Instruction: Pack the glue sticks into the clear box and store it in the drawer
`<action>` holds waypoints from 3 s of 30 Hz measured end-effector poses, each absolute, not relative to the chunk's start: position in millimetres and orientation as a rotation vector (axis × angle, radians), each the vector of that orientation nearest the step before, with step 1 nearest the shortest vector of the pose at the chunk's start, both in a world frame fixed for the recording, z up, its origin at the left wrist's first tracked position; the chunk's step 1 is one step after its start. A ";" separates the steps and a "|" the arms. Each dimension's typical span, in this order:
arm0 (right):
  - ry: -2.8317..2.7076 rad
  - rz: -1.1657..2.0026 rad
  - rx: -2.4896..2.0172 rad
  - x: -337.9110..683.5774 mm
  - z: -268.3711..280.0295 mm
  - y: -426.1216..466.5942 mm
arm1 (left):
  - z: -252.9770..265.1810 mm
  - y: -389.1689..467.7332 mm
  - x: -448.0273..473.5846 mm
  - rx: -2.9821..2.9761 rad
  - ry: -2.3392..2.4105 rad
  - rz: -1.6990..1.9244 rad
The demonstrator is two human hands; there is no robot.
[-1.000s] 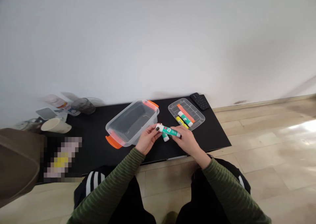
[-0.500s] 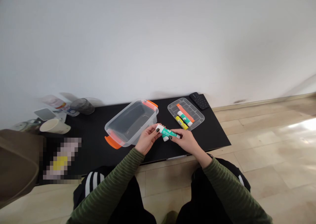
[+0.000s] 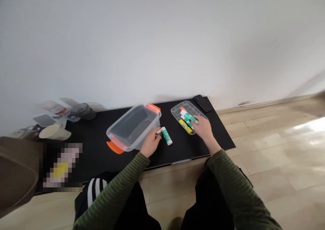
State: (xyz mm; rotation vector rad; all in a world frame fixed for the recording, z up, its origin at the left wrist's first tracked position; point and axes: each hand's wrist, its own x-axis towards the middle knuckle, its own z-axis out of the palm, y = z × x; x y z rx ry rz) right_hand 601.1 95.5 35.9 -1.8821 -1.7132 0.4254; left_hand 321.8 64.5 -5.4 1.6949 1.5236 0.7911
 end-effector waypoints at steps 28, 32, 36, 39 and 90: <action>-1.920 0.345 -2.212 609.2 2.8 120.1 | -11.1 57.7 328.8 2.129 1.735 0.278; -1.916 0.160 -2.099 596.9 13.6 113.9 | -11.3 58.8 328.6 2.100 1.740 0.232; -2.022 0.153 -1.789 561.1 20.8 97.9 | -13.7 59.0 328.4 2.134 1.742 0.228; -2.190 0.282 -1.627 527.9 15.8 82.5 | -14.5 59.1 328.0 2.150 1.735 0.232; -2.032 0.725 -1.481 527.2 24.0 36.7 | 6.3 61.6 337.6 0.737 0.938 1.158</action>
